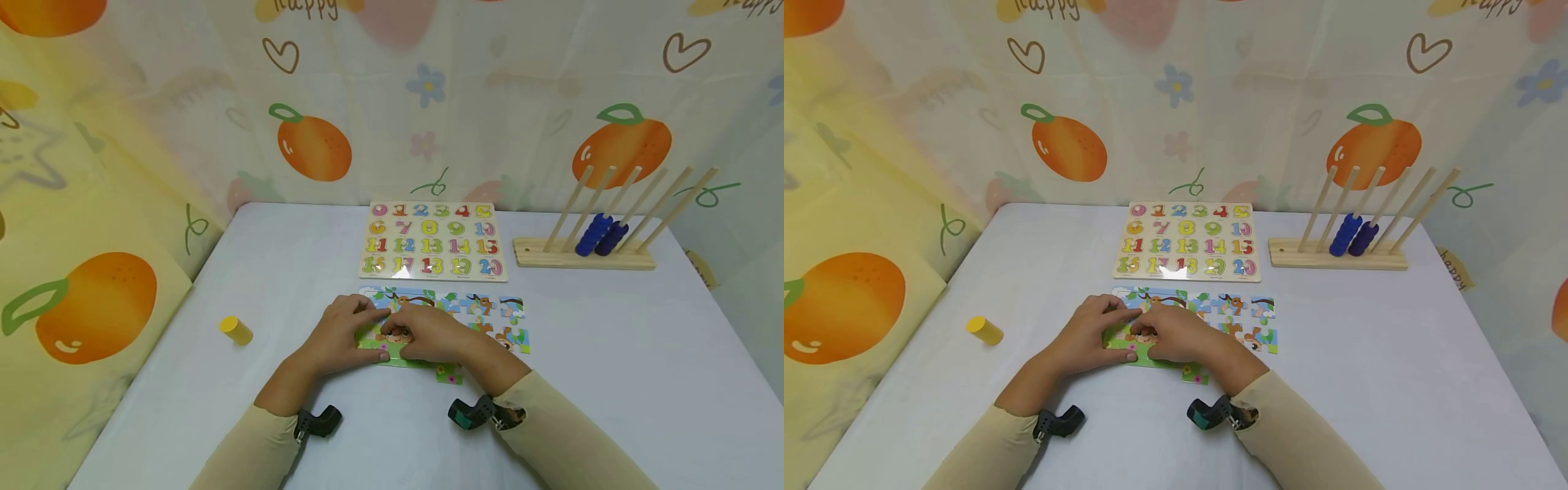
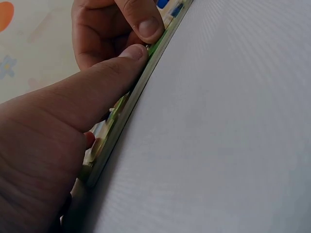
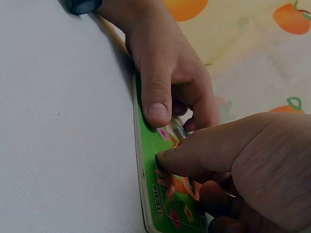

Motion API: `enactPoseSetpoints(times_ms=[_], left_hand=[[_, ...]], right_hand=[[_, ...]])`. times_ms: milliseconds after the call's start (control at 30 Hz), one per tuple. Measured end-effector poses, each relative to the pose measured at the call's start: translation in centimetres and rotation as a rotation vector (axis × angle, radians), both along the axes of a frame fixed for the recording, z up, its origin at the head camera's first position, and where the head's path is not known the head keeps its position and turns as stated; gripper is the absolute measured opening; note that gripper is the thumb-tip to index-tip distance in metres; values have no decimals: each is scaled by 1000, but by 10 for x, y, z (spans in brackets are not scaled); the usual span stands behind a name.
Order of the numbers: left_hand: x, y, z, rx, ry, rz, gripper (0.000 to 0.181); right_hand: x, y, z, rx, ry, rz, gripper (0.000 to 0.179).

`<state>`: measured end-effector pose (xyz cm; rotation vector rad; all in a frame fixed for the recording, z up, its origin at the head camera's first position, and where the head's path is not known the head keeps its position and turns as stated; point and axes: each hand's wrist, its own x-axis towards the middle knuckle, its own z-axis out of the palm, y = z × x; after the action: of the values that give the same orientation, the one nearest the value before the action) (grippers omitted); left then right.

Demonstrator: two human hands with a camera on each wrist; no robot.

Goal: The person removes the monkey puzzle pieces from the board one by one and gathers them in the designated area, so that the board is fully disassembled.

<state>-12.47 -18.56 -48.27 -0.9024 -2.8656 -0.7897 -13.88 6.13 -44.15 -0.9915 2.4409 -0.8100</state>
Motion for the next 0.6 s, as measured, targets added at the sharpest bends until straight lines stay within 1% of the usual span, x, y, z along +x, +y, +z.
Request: enactPoseSetpoints(times_ms=[333, 600], left_hand=[[0, -1, 0, 2, 11, -9, 76], [0, -1, 0, 10, 14, -17, 77]], right_hand=[[-1, -1, -3, 22, -21, -10, 46], [1, -2, 0, -6, -80, -52, 48]])
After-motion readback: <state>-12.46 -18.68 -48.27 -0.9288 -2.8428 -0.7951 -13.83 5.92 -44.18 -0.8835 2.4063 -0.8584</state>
